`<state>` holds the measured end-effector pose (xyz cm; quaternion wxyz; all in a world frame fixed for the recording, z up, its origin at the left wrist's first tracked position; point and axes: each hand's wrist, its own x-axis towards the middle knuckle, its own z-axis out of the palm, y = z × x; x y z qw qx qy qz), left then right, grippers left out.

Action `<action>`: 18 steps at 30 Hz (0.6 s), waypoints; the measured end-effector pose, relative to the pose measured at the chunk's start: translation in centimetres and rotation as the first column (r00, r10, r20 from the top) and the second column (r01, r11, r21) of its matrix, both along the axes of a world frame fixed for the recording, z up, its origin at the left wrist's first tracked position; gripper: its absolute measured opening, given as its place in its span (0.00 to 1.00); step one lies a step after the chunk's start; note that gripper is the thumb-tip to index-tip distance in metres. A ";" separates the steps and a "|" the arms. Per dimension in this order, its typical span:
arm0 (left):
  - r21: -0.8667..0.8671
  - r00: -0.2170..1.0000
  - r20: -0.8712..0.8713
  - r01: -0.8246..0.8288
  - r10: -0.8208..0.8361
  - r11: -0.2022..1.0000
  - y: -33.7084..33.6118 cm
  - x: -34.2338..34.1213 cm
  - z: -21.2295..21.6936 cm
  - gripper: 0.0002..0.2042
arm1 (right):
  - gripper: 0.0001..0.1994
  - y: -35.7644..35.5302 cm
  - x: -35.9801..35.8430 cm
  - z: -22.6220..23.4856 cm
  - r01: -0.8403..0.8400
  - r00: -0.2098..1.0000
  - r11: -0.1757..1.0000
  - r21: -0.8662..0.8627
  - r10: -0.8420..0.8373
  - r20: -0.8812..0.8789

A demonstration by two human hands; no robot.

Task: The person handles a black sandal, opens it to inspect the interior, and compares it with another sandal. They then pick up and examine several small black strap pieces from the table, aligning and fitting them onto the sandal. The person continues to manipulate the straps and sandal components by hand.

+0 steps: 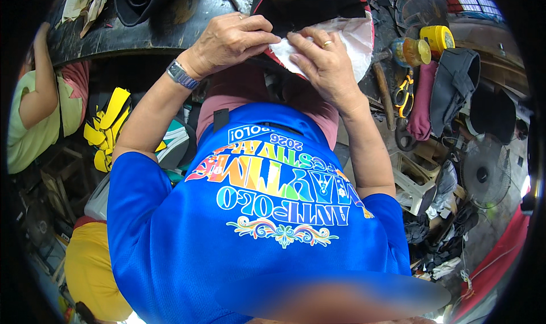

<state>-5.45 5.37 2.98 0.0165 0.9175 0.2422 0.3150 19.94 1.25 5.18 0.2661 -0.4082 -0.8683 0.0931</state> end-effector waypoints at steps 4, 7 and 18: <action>-0.014 0.996 -0.087 -0.001 0.000 1.000 -0.1 -0.4 0.7 0.14 | 0.20 -0.9 0.1 0.3 0.003 0.999 1.000 -0.028 -0.003 0.032; -0.027 0.998 -0.068 0.017 -0.019 0.999 -0.4 -0.6 0.7 0.16 | 0.21 -1.1 0.8 0.6 -0.077 0.995 0.997 0.004 0.076 0.066; 0.056 0.999 -0.039 -0.028 0.030 0.998 -0.3 -0.6 -0.6 0.19 | 0.30 -2.3 1.6 0.6 0.277 0.951 0.959 -0.061 -0.283 -0.124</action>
